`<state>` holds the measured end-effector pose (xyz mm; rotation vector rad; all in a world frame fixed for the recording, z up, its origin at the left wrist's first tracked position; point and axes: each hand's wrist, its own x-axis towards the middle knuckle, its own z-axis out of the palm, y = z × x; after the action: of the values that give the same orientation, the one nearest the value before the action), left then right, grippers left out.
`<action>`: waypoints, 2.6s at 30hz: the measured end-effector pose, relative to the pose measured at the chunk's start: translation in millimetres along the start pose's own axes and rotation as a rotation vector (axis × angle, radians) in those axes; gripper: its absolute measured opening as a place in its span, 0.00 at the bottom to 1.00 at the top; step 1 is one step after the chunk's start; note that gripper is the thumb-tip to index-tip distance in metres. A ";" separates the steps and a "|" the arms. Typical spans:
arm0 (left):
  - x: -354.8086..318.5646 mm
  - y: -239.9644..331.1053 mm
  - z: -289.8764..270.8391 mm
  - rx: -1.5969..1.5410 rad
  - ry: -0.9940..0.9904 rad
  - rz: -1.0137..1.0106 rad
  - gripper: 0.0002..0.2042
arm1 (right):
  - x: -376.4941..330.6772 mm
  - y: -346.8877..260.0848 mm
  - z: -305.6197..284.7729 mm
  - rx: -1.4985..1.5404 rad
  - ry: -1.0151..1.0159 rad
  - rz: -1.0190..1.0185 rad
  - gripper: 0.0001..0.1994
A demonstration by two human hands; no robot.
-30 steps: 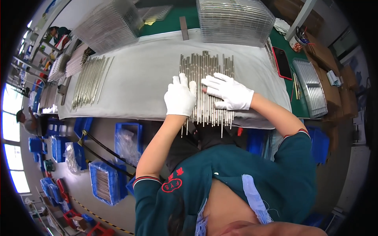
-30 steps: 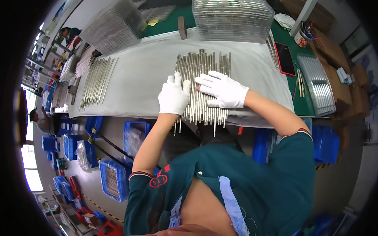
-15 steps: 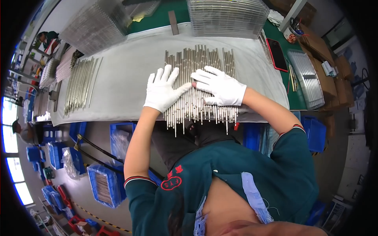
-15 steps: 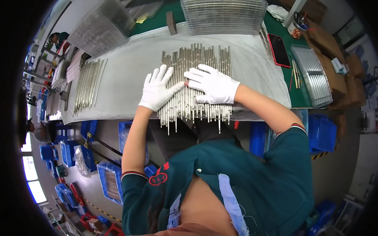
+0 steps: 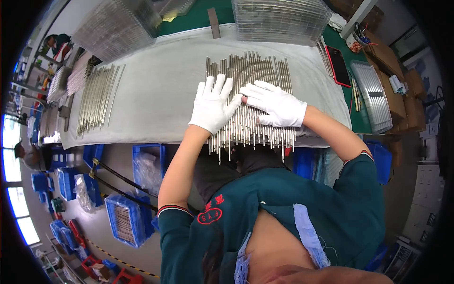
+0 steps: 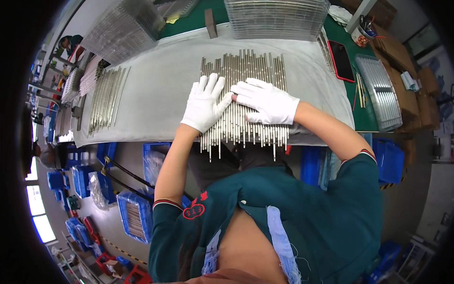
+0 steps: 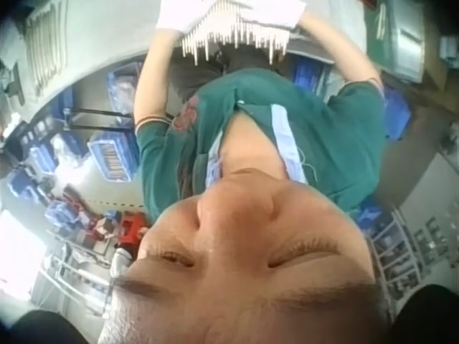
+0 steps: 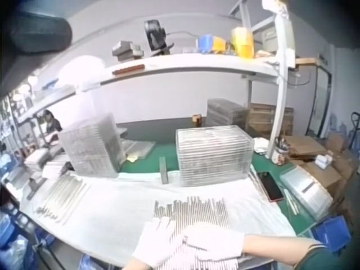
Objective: Sorting and arranging thin metal rods on a workbench in an industrial setting.
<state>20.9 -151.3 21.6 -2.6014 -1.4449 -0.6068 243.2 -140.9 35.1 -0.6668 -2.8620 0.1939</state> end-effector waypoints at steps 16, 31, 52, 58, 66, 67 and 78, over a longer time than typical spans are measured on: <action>-72.4 38.9 -46.3 -0.177 -0.137 0.112 0.34 | 177.4 109.3 25.3 1.719 0.043 0.304 0.29; -36.5 70.4 -24.1 -0.213 -0.125 0.201 0.33 | 123.2 127.9 8.0 1.786 0.037 0.406 0.29; -14.3 119.4 -5.3 -0.274 -0.061 0.445 0.30 | 46.5 137.1 -4.3 1.745 0.385 0.468 0.26; -4.3 144.0 -3.8 -0.308 -0.091 0.509 0.30 | 22.5 143.7 -15.7 1.469 0.417 0.712 0.25; -7.4 137.2 7.5 -0.267 0.046 0.429 0.27 | 13.7 143.0 -7.3 1.608 0.355 0.628 0.26; -8.4 134.6 1.8 -0.307 0.006 0.441 0.27 | 17.8 141.9 -6.8 1.609 0.345 0.624 0.26; -41.3 82.9 -26.8 -0.141 -0.044 0.260 0.33 | 98.7 123.3 5.3 1.653 0.268 0.521 0.25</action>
<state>62.8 -236.5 38.3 -2.8630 -1.0819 -0.6421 207.5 12.7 24.7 -0.7902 -1.3323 1.9369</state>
